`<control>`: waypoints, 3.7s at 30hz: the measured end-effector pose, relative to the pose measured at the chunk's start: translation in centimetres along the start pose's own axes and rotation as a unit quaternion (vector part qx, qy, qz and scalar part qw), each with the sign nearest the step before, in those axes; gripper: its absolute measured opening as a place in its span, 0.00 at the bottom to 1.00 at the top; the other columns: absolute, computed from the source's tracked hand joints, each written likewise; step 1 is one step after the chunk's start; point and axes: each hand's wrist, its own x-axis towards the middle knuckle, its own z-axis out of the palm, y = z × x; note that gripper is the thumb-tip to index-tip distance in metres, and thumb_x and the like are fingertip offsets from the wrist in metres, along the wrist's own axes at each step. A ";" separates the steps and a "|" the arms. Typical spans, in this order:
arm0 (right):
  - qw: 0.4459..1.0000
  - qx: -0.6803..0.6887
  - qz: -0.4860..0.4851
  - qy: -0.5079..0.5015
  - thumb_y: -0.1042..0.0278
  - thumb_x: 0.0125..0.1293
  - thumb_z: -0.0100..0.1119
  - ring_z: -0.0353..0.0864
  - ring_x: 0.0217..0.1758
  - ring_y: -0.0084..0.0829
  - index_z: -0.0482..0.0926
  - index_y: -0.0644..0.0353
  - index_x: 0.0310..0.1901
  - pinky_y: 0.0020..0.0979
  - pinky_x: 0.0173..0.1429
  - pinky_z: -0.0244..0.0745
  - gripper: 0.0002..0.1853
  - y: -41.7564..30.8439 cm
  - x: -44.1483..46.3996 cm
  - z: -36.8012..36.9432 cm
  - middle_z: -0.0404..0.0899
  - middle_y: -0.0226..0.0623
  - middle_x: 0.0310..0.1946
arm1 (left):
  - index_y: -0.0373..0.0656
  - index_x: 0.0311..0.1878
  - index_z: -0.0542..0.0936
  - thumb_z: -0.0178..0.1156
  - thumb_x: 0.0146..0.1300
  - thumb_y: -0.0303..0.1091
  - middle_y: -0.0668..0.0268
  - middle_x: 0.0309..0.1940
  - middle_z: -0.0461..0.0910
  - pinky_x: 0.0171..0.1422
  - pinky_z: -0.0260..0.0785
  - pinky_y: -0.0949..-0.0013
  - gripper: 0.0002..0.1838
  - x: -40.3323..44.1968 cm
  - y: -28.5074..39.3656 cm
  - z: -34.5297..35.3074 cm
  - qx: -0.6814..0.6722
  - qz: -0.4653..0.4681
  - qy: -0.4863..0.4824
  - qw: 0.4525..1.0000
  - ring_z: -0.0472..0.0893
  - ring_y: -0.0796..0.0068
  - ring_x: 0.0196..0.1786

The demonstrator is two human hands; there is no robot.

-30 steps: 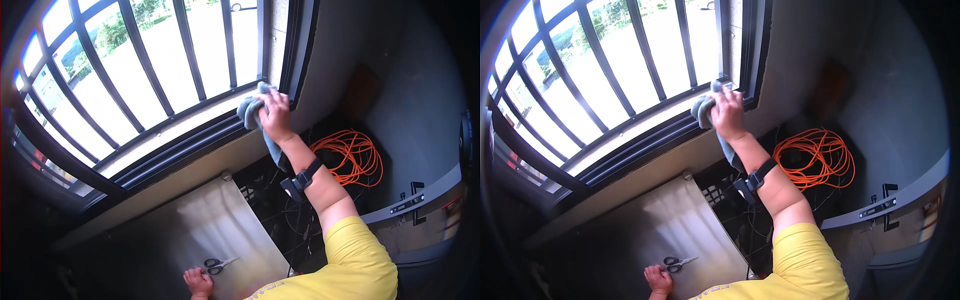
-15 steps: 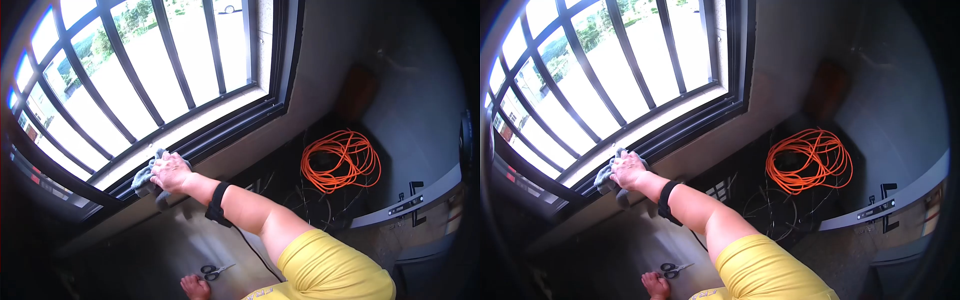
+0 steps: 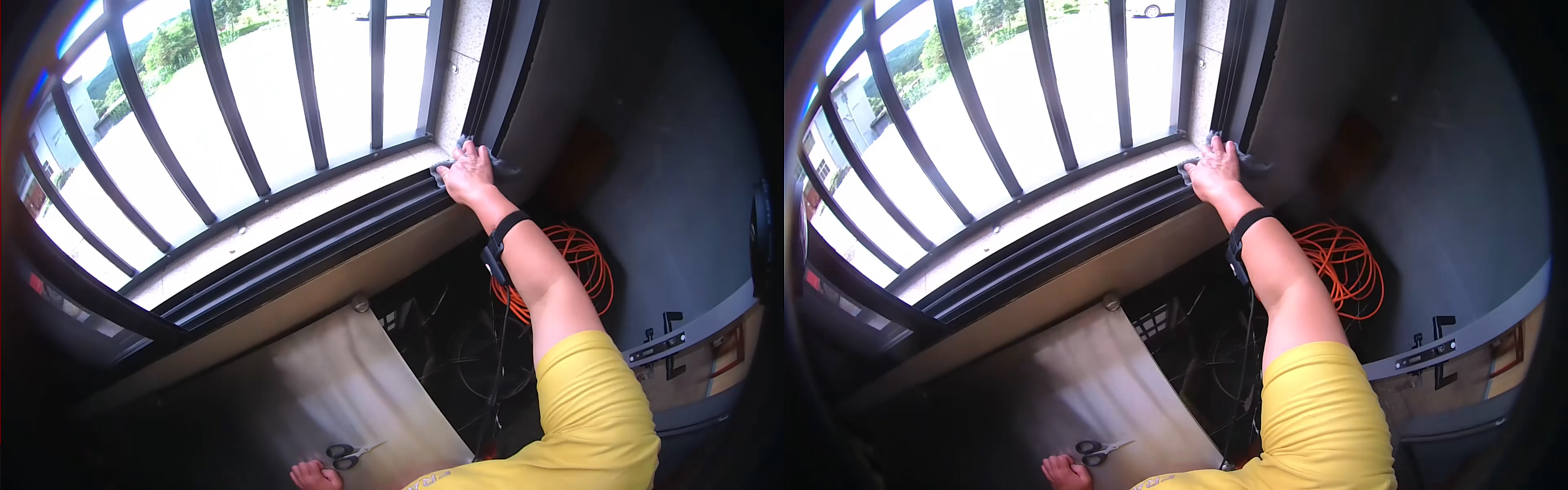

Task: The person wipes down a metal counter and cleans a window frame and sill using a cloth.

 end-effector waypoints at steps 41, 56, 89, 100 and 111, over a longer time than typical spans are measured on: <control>0.852 0.492 -0.159 0.086 0.64 0.60 0.58 0.60 0.63 0.47 0.82 0.61 0.42 0.55 0.61 0.59 0.12 -22.2 -7.6 -8.6 0.69 0.41 0.55 | 0.45 0.51 0.75 0.52 0.57 0.42 0.51 0.52 0.72 0.67 0.55 0.42 0.20 0.9 0.6 -1.7 -0.032 -0.034 -0.132 0.990 0.68 0.47 0.61; 0.979 0.123 0.042 0.159 0.51 0.61 0.60 0.62 0.61 0.35 0.86 0.58 0.37 0.38 0.61 0.62 0.17 1.0 -4.1 3.4 0.71 0.26 0.56 | 0.44 0.48 0.76 0.52 0.54 0.40 0.53 0.46 0.75 0.60 0.61 0.43 0.20 0.2 -0.5 0.7 -0.030 0.008 0.001 1.000 0.72 0.49 0.53; 0.826 0.515 0.009 0.229 0.46 0.57 0.64 0.64 0.59 0.44 0.81 0.66 0.42 0.47 0.63 0.58 0.26 -15.2 -8.1 -10.2 0.73 0.40 0.54 | 0.45 0.28 0.69 0.53 0.42 0.32 0.59 0.30 0.67 0.44 0.60 0.53 0.07 0.8 -0.4 0.0 -0.094 0.048 0.071 0.992 0.68 0.55 0.38; 0.900 0.322 -0.091 0.278 0.42 0.66 0.52 0.59 0.57 0.38 0.85 0.49 0.41 0.46 0.56 0.54 0.20 -20.8 -6.5 -14.9 0.70 0.32 0.48 | 0.47 0.27 0.69 0.55 0.42 0.35 0.62 0.28 0.67 0.41 0.61 0.55 0.08 0.9 -0.3 -0.4 -0.095 0.051 0.071 0.992 0.68 0.59 0.36; 0.758 0.469 -0.449 0.060 0.48 0.58 0.64 0.67 0.59 0.45 0.76 0.58 0.51 0.45 0.63 0.61 0.25 -35.8 -10.8 -16.4 0.74 0.44 0.47 | 0.48 0.27 0.69 0.54 0.40 0.32 0.62 0.27 0.66 0.40 0.59 0.55 0.08 1.0 -0.4 -0.3 -0.115 0.064 0.104 0.986 0.68 0.59 0.35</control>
